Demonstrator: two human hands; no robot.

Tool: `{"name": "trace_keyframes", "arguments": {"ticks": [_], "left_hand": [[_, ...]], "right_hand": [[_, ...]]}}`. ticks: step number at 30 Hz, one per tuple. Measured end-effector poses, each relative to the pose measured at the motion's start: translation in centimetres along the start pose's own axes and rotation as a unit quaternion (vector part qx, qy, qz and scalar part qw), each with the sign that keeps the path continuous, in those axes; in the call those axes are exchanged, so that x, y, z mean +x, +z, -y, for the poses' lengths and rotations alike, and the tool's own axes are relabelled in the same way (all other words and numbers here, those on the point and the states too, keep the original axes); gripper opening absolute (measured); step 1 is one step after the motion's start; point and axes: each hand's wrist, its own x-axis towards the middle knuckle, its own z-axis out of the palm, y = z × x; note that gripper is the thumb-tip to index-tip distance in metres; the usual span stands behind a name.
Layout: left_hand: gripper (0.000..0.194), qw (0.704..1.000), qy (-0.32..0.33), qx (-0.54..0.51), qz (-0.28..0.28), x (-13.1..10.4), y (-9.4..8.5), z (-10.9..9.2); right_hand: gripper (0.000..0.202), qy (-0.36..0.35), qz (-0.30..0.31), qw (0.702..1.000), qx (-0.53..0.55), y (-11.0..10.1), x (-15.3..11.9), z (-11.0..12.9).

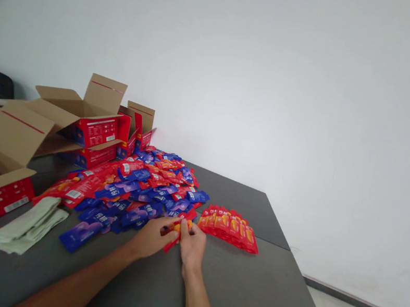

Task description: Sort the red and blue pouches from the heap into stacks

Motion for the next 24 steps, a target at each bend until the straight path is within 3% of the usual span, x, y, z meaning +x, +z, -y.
{"name": "trace_keyframes", "arguments": {"ticks": [4,7,11,13,18,21,24], "left_hand": [[0.049,0.998,-0.01,-0.046,0.033,0.1,-0.2,0.1],[0.046,0.981,-0.075,-0.179,0.01,0.6,-0.5,0.9],[0.051,0.937,-0.113,-0.332,-0.009,0.9,-0.8,1.4],[0.048,0.928,-0.114,-0.355,-0.01,1.0,-0.9,1.4],[0.041,0.932,-0.128,-0.339,0.02,1.0,-1.4,1.6],[0.042,0.936,-0.13,-0.325,0.042,0.9,-1.4,1.7],[0.044,0.935,-0.117,-0.331,0.053,0.8,-1.3,1.6]], "right_hand": [[0.046,-0.041,0.081,0.996,0.011,0.1,-0.4,0.8],[0.042,-0.126,0.048,0.988,-0.071,0.0,-0.2,0.7],[0.038,-0.284,0.014,0.93,-0.232,-0.2,0.2,0.2],[0.039,-0.299,0.007,0.916,-0.268,-0.1,0.2,-0.1],[0.044,-0.277,-0.005,0.929,-0.245,0.1,0.2,-0.8],[0.044,-0.315,0.024,0.907,-0.279,0.0,0.3,-1.1],[0.044,-0.334,0.009,0.887,-0.319,-0.1,0.2,-0.8]]}}
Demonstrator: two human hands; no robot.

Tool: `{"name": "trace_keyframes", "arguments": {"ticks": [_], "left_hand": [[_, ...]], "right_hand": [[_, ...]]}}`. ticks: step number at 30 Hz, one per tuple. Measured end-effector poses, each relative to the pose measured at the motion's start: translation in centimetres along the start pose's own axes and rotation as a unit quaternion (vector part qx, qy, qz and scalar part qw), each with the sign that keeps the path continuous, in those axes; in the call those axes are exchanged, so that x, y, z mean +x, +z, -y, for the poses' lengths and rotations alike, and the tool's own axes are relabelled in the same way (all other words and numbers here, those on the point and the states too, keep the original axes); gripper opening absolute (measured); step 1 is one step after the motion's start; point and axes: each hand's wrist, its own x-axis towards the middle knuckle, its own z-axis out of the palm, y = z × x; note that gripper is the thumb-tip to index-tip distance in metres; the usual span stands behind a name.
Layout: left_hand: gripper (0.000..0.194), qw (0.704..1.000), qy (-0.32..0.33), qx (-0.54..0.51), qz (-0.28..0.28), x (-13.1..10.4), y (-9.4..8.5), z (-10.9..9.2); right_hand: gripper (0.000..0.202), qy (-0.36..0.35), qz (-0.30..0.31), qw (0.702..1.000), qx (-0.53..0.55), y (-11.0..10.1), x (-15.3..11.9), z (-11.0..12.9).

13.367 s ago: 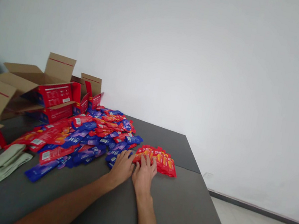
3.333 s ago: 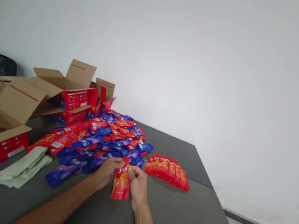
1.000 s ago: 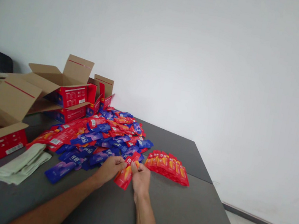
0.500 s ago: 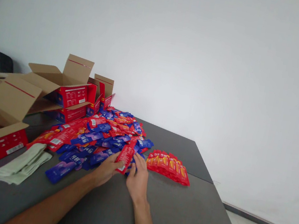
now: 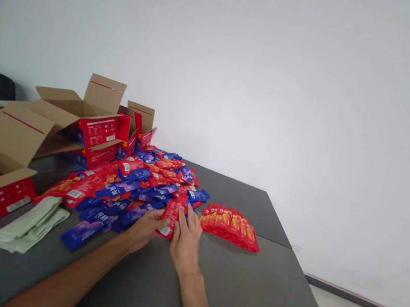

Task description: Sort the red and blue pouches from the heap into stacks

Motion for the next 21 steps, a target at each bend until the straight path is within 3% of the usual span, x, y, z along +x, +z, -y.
{"name": "trace_keyframes", "arguments": {"ticks": [3,6,8,11,15,21], "left_hand": [[0.044,1.0,0.002,0.009,0.012,0.0,0.0,0.0],[0.042,0.999,-0.018,0.036,0.035,-0.1,-0.2,0.2],[0.04,0.997,-0.035,0.049,0.054,-0.3,-0.3,0.3],[0.037,0.994,-0.054,0.06,0.079,-0.6,-0.1,0.3],[0.046,0.99,-0.065,0.084,0.097,-0.7,0.1,0.1],[0.049,0.985,-0.068,0.119,0.107,-0.6,-0.5,0.1]], "right_hand": [[0.049,0.045,-0.009,0.998,0.032,-0.3,0.2,0.4],[0.059,0.156,-0.04,0.98,0.113,-0.5,0.3,0.6],[0.054,0.214,-0.057,0.965,0.144,-0.5,0.3,0.4],[0.039,0.241,-0.074,0.957,0.145,-0.6,0.4,0.0],[0.034,0.27,-0.098,0.945,0.157,-0.9,0.6,-0.2],[0.042,0.306,-0.02,0.888,0.344,-1.6,0.9,0.3]]}}
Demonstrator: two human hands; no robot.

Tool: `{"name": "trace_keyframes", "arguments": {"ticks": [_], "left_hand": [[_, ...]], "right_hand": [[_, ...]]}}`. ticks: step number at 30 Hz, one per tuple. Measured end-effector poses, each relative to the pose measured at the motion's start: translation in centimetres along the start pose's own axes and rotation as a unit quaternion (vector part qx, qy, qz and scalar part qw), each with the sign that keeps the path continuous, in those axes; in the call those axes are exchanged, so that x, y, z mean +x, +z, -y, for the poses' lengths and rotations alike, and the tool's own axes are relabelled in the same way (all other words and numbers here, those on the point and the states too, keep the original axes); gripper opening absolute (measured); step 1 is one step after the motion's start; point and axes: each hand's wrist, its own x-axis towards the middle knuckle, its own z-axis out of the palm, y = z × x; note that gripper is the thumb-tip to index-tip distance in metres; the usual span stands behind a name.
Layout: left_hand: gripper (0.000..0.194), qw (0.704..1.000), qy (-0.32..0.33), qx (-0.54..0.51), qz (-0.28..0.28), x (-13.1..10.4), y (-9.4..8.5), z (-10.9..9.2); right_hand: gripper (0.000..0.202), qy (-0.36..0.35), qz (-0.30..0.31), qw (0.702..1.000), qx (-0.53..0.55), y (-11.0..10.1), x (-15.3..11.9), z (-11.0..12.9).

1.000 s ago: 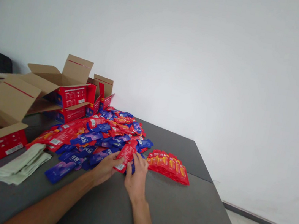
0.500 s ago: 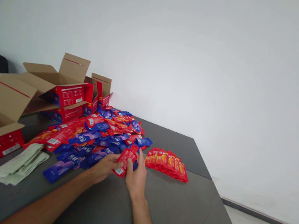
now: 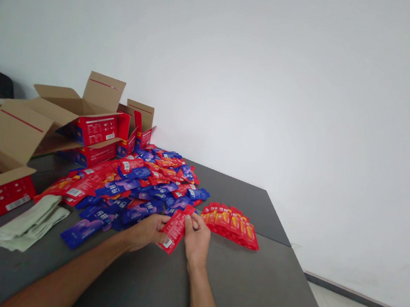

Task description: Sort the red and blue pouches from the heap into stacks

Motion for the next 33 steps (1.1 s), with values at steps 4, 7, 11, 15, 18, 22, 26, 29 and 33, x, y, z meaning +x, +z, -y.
{"name": "trace_keyframes", "arguments": {"ticks": [4,7,11,15,18,22,26,29,33], "left_hand": [[0.056,1.0,-0.001,0.008,0.009,0.0,-0.1,0.2],[0.058,1.0,0.0,0.013,0.015,-0.1,0.0,0.1],[0.049,0.999,0.011,0.033,-0.002,0.1,0.4,-0.2],[0.033,0.988,0.067,0.068,-0.124,0.8,0.2,-0.2],[0.028,0.974,0.075,0.128,-0.17,1.1,-0.3,0.0],[0.028,0.967,0.06,0.132,-0.209,1.0,-0.5,0.2],[0.032,0.978,0.043,0.054,-0.199,0.8,-0.1,0.3],[0.034,0.977,0.038,0.072,-0.197,1.0,0.1,0.3],[0.025,0.906,0.1,0.266,-0.315,1.0,0.9,0.2]], "right_hand": [[0.037,0.014,0.012,0.998,0.066,0.0,-0.3,0.4],[0.035,0.018,-0.005,0.996,0.083,0.1,-0.4,0.4],[0.038,0.035,-0.013,0.996,0.078,0.3,-0.5,0.1],[0.041,0.059,0.044,0.993,0.088,1.0,-0.8,-0.1],[0.043,0.065,0.065,0.993,0.071,1.5,-1.1,-0.2],[0.044,0.065,0.08,0.994,0.046,1.7,-1.3,0.0],[0.043,0.061,0.091,0.993,0.047,1.5,-1.3,0.1],[0.045,0.05,0.082,0.995,0.037,1.5,-1.3,-0.3],[0.048,0.03,-0.002,0.999,-0.038,1.2,-0.9,-1.0]]}}
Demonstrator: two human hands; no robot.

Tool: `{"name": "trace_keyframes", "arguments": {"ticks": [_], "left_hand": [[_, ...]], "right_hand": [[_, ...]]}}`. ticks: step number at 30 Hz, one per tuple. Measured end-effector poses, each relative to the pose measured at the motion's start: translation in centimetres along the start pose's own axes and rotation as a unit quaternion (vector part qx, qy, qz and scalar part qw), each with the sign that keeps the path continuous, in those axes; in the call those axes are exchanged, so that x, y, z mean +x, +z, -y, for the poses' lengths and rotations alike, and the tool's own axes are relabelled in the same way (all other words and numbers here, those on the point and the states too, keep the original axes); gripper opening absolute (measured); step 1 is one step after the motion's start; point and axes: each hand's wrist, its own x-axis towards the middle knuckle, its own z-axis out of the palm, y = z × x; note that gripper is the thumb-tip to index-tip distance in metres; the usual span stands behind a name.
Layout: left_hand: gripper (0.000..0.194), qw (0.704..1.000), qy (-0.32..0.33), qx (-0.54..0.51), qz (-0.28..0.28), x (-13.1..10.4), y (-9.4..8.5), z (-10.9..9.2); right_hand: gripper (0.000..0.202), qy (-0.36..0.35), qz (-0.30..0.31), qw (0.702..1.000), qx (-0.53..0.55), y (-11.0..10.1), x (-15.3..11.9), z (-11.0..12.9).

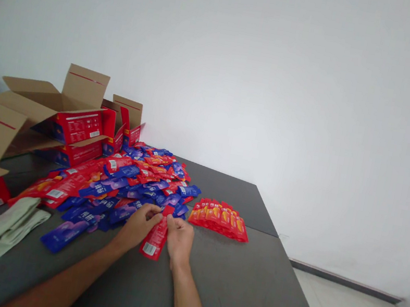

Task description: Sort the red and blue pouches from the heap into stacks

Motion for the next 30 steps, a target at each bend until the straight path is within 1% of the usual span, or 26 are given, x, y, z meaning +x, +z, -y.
{"name": "trace_keyframes", "arguments": {"ticks": [1,2,3,5,7,8,10,12,14,16,17,20,22,24,27,28,30], "left_hand": [[0.025,0.998,0.028,0.049,-0.031,-0.2,0.1,-0.2],[0.024,0.994,0.054,0.088,-0.044,-0.5,0.3,-0.5],[0.021,0.989,0.08,0.118,-0.035,-0.8,0.4,-0.7],[0.019,0.98,0.126,0.151,0.019,-1.4,0.7,-1.2],[0.028,0.973,0.156,0.155,0.067,-1.8,1.0,-1.3],[0.034,0.973,0.16,0.149,0.079,-1.9,1.1,-1.2],[0.039,0.978,0.146,0.126,0.08,-1.7,1.1,-0.8],[0.033,0.988,0.105,0.092,0.067,-1.1,0.8,-0.2],[0.029,0.996,0.052,0.044,0.049,-0.4,0.5,0.4],[0.026,0.999,0.0,-0.02,0.035,0.1,0.3,0.8],[0.026,0.998,-0.02,-0.053,0.024,0.3,0.2,1.0],[0.034,0.989,-0.059,-0.13,-0.03,0.6,0.4,1.1],[0.043,0.981,-0.079,-0.162,-0.072,0.7,0.6,1.1],[0.047,0.975,-0.093,-0.18,-0.097,0.9,0.9,1.0],[0.045,0.975,-0.086,-0.185,-0.093,1.0,1.4,0.3],[0.043,0.975,-0.081,-0.187,-0.083,1.1,1.7,-0.1],[0.04,0.977,-0.069,-0.198,-0.044,1.2,2.4,-1.1]], "right_hand": [[0.049,-0.003,-0.022,1.0,-0.018,-0.1,0.1,-0.1],[0.049,-0.006,-0.038,0.999,-0.029,-0.3,0.3,-0.2],[0.05,-0.009,-0.047,0.998,-0.034,-0.4,0.4,-0.2],[0.05,-0.014,-0.054,0.998,-0.028,-0.6,0.5,-0.2],[0.049,-0.016,-0.048,0.999,-0.018,-0.5,0.5,0.0],[0.049,-0.018,-0.038,0.999,-0.015,-0.4,0.5,0.1],[0.048,-0.025,-0.001,1.0,-0.009,-0.1,0.4,0.3],[0.046,-0.047,0.029,0.998,-0.011,0.2,0.3,0.4],[0.038,-0.074,0.035,0.996,-0.034,0.3,0.3,0.3],[0.031,-0.099,0.023,0.991,-0.084,0.3,0.3,0.0],[0.031,-0.112,0.016,0.987,-0.116,0.3,0.2,-0.1],[0.043,-0.148,0.017,0.972,-0.18,0.3,-0.1,-0.4],[0.052,-0.169,0.039,0.966,-0.191,0.4,-0.3,-0.3],[0.058,-0.188,0.058,0.959,-0.205,0.5,-0.5,0.0],[0.06,-0.195,0.049,0.947,-0.249,0.0,-0.4,0.4],[0.058,-0.192,0.04,0.945,-0.263,-0.4,-0.2,0.5],[0.051,-0.189,0.02,0.941,-0.279,-1.7,0.1,0.7]]}}
